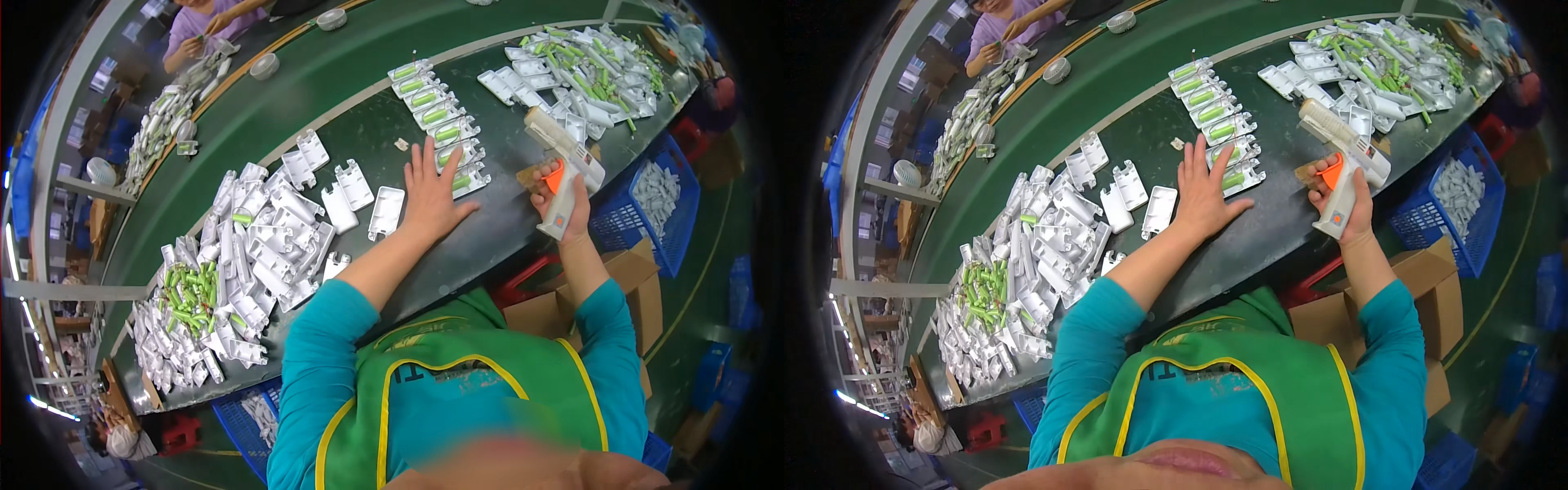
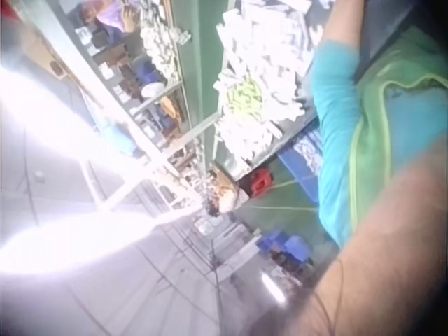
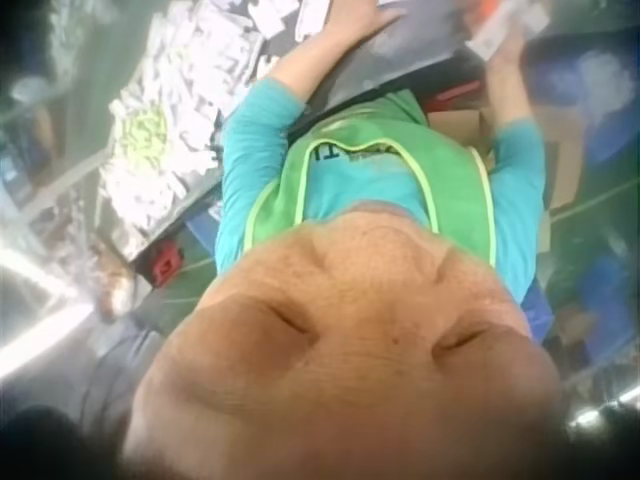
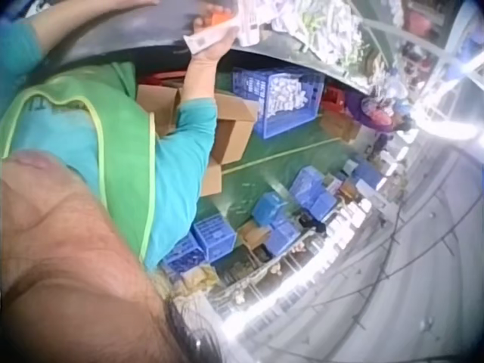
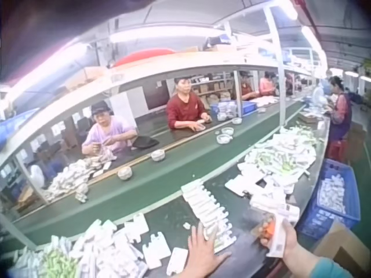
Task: Assembling electronic components by gluing small green parts into white plastic casings on an assembly line.
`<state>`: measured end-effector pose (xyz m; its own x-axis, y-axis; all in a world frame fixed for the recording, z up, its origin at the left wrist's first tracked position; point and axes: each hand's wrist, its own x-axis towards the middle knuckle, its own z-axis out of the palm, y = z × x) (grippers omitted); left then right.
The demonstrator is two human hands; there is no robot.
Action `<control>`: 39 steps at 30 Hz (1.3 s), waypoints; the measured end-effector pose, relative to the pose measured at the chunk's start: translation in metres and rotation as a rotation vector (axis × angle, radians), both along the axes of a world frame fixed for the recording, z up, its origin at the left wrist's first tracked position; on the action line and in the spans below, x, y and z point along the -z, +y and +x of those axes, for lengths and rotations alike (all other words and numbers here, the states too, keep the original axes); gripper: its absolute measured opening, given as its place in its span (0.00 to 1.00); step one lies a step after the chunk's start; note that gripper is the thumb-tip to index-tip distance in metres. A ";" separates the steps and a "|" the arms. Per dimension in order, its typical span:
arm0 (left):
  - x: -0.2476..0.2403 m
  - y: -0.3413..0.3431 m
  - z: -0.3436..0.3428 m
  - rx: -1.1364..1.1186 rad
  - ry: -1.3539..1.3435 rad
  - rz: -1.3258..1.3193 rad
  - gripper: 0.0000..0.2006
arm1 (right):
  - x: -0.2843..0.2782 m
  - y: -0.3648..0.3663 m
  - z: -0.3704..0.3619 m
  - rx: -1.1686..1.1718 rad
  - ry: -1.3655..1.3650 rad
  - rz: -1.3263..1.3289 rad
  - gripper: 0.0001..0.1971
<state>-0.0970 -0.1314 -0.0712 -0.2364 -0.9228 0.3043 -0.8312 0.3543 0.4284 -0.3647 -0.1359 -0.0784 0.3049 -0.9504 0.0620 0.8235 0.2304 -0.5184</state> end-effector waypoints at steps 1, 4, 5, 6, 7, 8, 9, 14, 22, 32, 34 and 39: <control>0.003 -0.008 -0.005 -0.045 0.029 -0.047 0.51 | -0.001 -0.001 0.001 -0.002 0.001 -0.001 0.21; 0.006 -0.027 -0.022 -0.080 0.066 -0.042 0.50 | 0.000 0.001 0.002 0.023 -0.024 0.014 0.21; 0.005 -0.032 -0.027 -0.061 0.087 -0.029 0.47 | 0.001 0.000 0.001 0.020 -0.032 0.014 0.22; 0.003 -0.034 -0.032 -0.066 0.087 -0.014 0.47 | 0.002 -0.001 0.000 0.017 -0.040 0.014 0.22; 0.002 -0.037 -0.037 -0.071 0.087 0.001 0.47 | 0.001 -0.001 0.000 0.013 -0.038 0.011 0.22; 0.001 -0.039 -0.040 -0.078 0.101 0.021 0.47 | 0.002 0.000 0.000 0.018 -0.035 0.026 0.22; 0.003 -0.043 -0.043 -0.082 0.104 0.019 0.47 | 0.002 0.001 0.000 0.022 -0.032 0.042 0.22; 0.006 -0.054 -0.054 -0.120 0.117 0.016 0.48 | 0.003 0.000 0.000 0.032 -0.013 0.039 0.21; -0.001 -0.066 -0.067 -0.070 0.182 0.028 0.48 | 0.003 0.000 0.000 0.035 -0.009 0.018 0.21; -0.029 -0.012 -0.015 -0.013 -0.029 -0.042 0.41 | 0.007 -0.001 0.001 0.067 -0.004 0.020 0.21; -0.038 0.005 0.017 -0.071 -0.146 -0.043 0.35 | 0.007 0.000 0.000 0.053 -0.007 0.016 0.21; -0.032 0.027 0.083 -0.352 -0.285 0.026 0.27 | 0.009 -0.001 -0.005 0.032 -0.013 -0.018 0.21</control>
<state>-0.0142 -0.1044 -0.0395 0.0225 -0.9685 0.2480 -0.9851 0.0208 0.1705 -0.3697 -0.1372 -0.0876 0.2732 -0.9584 0.0827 0.8373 0.1946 -0.5110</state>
